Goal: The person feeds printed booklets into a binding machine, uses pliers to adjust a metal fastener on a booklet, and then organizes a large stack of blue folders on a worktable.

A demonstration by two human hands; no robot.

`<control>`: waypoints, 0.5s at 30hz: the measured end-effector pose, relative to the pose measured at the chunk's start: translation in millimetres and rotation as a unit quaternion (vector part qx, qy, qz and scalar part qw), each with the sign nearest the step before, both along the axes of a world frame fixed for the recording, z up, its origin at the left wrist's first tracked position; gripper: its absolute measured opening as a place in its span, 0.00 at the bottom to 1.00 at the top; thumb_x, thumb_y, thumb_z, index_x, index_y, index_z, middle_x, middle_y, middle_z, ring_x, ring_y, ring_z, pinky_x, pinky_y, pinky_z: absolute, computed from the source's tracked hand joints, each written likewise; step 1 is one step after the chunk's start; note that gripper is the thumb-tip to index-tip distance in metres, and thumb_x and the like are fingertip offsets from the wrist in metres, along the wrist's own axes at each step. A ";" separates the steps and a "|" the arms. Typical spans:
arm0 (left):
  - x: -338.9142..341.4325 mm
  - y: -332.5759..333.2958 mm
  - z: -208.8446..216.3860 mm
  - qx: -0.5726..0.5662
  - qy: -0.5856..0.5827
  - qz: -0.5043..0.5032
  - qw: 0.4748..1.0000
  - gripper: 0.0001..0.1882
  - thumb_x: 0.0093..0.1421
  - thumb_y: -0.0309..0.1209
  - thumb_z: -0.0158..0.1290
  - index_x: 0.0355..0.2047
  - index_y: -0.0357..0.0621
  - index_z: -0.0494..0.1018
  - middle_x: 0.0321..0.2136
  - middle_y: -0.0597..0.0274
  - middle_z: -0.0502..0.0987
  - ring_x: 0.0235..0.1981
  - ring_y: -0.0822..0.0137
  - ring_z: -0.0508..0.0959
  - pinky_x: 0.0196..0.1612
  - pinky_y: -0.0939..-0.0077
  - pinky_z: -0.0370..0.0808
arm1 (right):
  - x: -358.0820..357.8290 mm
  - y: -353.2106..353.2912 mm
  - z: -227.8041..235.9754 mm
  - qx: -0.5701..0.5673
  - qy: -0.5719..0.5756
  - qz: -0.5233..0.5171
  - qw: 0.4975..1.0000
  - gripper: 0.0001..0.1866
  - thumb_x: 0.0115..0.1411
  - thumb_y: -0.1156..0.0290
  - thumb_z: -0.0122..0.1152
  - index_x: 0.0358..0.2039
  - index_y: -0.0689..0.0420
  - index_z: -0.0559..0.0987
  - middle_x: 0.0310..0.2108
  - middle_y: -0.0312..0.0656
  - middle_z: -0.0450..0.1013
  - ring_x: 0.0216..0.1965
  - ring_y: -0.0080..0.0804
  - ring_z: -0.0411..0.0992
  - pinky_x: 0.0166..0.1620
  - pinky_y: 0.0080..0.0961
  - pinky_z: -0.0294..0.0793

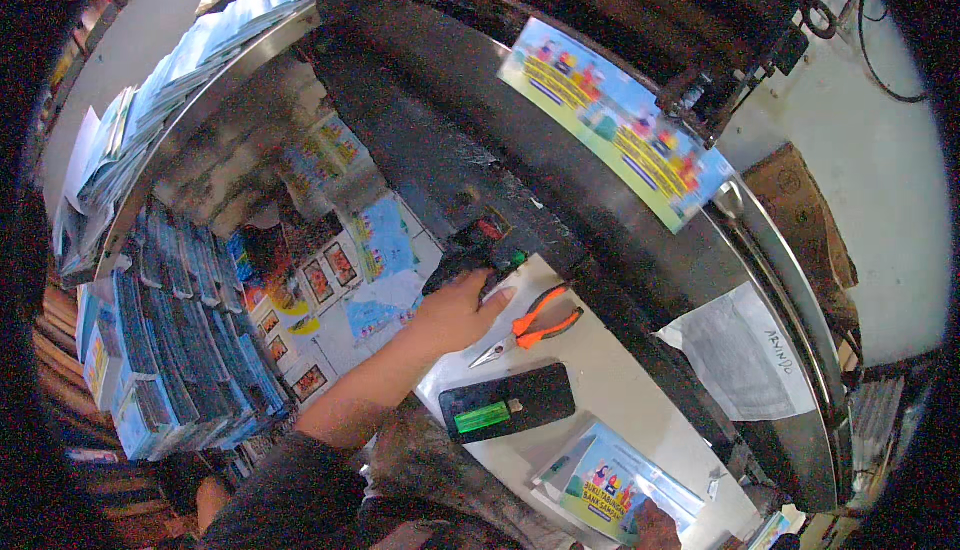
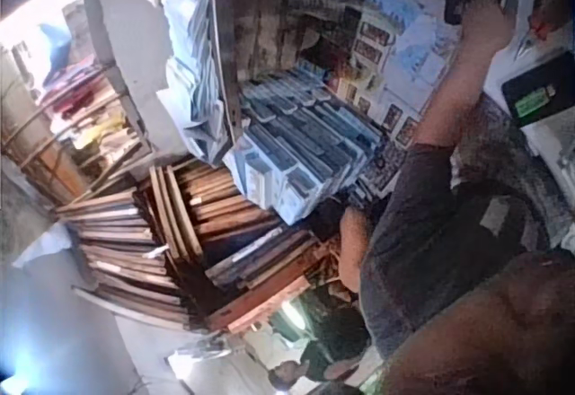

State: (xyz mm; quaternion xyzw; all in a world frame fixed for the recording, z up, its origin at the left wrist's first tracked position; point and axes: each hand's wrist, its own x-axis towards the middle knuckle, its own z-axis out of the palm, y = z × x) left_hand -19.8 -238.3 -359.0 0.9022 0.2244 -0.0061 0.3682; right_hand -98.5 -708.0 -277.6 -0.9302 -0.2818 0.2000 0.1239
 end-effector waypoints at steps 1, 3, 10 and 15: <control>-0.7 -1.2 -2.0 0.017 -0.010 0.003 1.000 0.32 0.63 0.54 0.42 0.53 0.36 0.67 0.46 0.36 0.73 0.47 0.41 0.74 0.49 0.52 0.72 | 3.0 4.0 8.2 -0.018 0.001 0.011 1.000 0.35 0.43 0.72 0.63 0.57 0.58 0.69 0.53 0.54 0.69 0.53 0.55 0.68 0.56 0.43 0.69; -2.4 -2.9 -2.0 0.040 -0.018 0.004 0.999 0.30 0.64 0.53 0.42 0.50 0.36 0.68 0.42 0.37 0.75 0.44 0.40 0.76 0.46 0.51 0.73 | 12.4 4.5 17.4 -0.024 0.049 0.011 0.998 0.33 0.45 0.72 0.62 0.56 0.57 0.70 0.53 0.53 0.70 0.53 0.55 0.68 0.55 0.43 0.69; -1.6 -5.5 -4.6 0.067 -0.056 0.011 0.996 0.25 0.63 0.51 0.43 0.39 0.38 0.71 0.35 0.40 0.77 0.36 0.41 0.78 0.39 0.49 0.75 | 28.9 21.3 42.2 -0.066 0.112 -0.021 0.991 0.28 0.49 0.71 0.60 0.54 0.57 0.72 0.51 0.55 0.71 0.51 0.53 0.71 0.53 0.40 0.72; -1.7 -4.2 -4.8 0.066 -0.057 0.015 0.996 0.25 0.63 0.51 0.44 0.39 0.38 0.71 0.34 0.40 0.77 0.35 0.41 0.78 0.38 0.49 0.75 | 28.4 30.5 47.9 -0.081 0.133 -0.049 0.987 0.27 0.50 0.70 0.60 0.53 0.58 0.73 0.51 0.54 0.72 0.51 0.51 0.71 0.53 0.39 0.72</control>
